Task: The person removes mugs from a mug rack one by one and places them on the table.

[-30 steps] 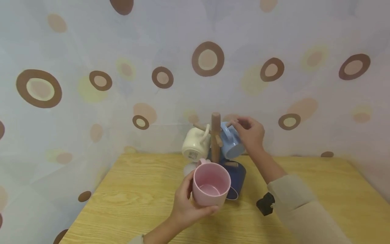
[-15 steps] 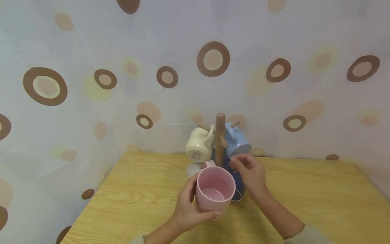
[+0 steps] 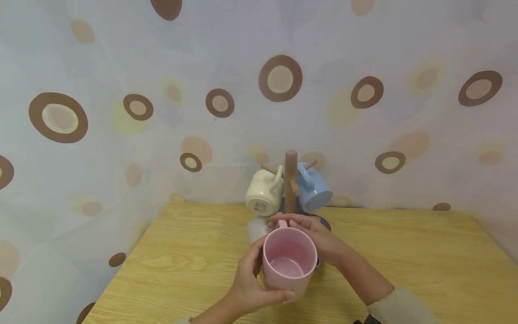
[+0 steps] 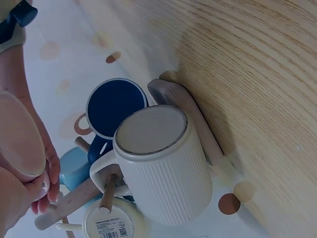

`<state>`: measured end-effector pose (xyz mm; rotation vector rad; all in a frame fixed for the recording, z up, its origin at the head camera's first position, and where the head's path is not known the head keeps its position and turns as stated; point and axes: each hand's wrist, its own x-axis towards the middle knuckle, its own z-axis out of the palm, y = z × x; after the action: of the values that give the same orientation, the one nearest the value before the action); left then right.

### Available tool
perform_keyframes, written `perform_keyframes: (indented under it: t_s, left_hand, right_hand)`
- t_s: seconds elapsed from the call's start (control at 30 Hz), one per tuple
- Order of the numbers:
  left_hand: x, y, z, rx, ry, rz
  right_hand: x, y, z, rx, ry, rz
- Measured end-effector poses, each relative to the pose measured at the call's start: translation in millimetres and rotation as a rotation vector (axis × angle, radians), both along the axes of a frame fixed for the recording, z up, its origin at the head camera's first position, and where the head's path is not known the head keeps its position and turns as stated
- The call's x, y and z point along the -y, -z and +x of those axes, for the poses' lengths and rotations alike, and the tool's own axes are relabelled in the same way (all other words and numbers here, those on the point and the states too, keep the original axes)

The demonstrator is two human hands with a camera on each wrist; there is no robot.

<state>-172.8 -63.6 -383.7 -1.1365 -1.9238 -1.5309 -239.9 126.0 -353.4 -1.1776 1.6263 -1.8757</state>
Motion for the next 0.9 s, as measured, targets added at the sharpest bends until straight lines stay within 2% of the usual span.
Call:
perform_keyframes:
  t_s: [0.1, 0.23, 0.37, 0.47, 0.57, 0.73, 0.83, 0.9]
  left_hand:
    - [0, -0.3, 0.0, -0.012, 0.025, 0.009]
    - [1, -0.5, 0.4, 0.007, 0.068, 0.026]
    - [3, -1.0, -0.5, 0.078, 0.153, 0.073]
    - [4, -2.0, -3.3, 0.147, 0.246, 0.126]
    - [7, -2.6, -6.4, 0.234, 0.344, 0.173]
    - [16, -0.2, -12.2, 0.450, 0.504, 0.224]
    - [25, -0.4, -16.0, 0.585, 0.565, 0.194]
    - [31, -1.3, -19.0, 0.641, 0.604, 0.154]
  right_hand:
    - [0, 0.9, -0.7, -0.001, -0.003, -0.007]
    - [-2, 1.7, -0.9, 0.013, 0.048, 0.038]
    - [-3, 3.5, -1.7, 0.059, 0.080, 0.067]
    - [-3, 6.3, -3.0, 0.082, 0.077, 0.046]
    - [-3, 9.5, -4.6, 0.084, 0.045, -0.001]
    - [-4, 13.6, -4.3, 0.078, 0.003, -0.015]
    - [-9, 14.2, -1.8, 0.071, 0.009, 0.048]
    - [-12, 13.5, 0.3, 0.060, 0.005, 0.087]
